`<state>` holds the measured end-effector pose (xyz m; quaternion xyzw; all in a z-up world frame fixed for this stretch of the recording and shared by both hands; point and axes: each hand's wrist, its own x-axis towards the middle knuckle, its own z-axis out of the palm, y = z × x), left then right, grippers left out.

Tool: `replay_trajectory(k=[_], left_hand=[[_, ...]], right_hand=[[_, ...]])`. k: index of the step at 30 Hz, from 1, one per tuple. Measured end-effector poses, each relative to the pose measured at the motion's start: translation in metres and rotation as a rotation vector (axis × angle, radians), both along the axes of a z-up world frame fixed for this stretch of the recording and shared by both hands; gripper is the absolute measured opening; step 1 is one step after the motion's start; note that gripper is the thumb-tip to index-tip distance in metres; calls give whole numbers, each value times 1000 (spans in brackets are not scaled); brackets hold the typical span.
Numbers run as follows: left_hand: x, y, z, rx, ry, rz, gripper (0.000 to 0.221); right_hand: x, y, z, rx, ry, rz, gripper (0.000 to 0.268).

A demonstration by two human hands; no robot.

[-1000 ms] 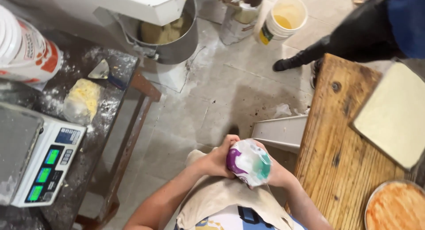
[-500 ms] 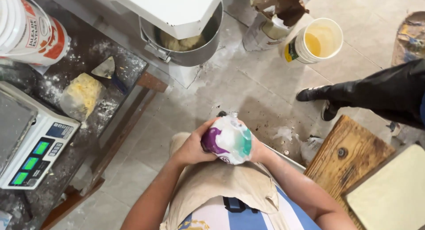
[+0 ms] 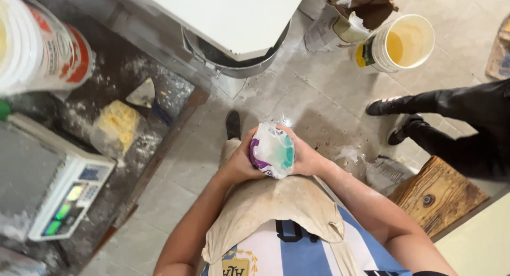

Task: Preparing a baking tray by greasing it with a spatula after weighing out ingredients on a scale.

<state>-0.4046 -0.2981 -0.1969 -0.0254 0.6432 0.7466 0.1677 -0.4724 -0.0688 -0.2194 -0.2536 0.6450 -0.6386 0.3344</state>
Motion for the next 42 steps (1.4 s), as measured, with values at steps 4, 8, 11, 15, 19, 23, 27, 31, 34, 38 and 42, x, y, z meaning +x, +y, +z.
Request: replay_trajectory(k=[4, 8, 11, 15, 19, 23, 27, 31, 34, 38, 42], left_hand=[[-27, -32, -3, -14, 28, -75, 126], [-52, -60, -12, -31, 35, -150, 127], [-65, -77, -8, -74, 12, -198, 127], [-76, -92, -17, -32, 15, -209, 124], [-80, -100, -23, -5, 22, -201, 123], [-81, -106, -29, 53, 3, -207, 124], [-76, -109, -59, 93, -29, -176, 126], [-67, -106, -112, 86, -25, -139, 127], [-68, -105, -143, 126, -13, -95, 128], [-63, -108, -175, 109, -94, -76, 128], [-72, -114, -184, 124, -89, -53, 129]], right_hand=[[-11, -28, 3, 4, 20, -83, 120], [-13, -47, -10, 34, 30, -160, 121], [-18, -62, -9, 47, 43, -192, 120], [-19, -80, -13, 35, 30, -205, 118], [-27, -89, -23, 23, 23, -218, 118], [-31, -95, -24, 24, 15, -231, 118], [-40, -104, -18, 105, -10, -218, 120], [-37, -108, -43, 218, -60, -194, 115], [-43, -110, -69, 353, -188, -179, 97], [-57, -123, -81, 349, -238, -145, 91], [-72, -128, -97, 294, -181, -131, 85]])
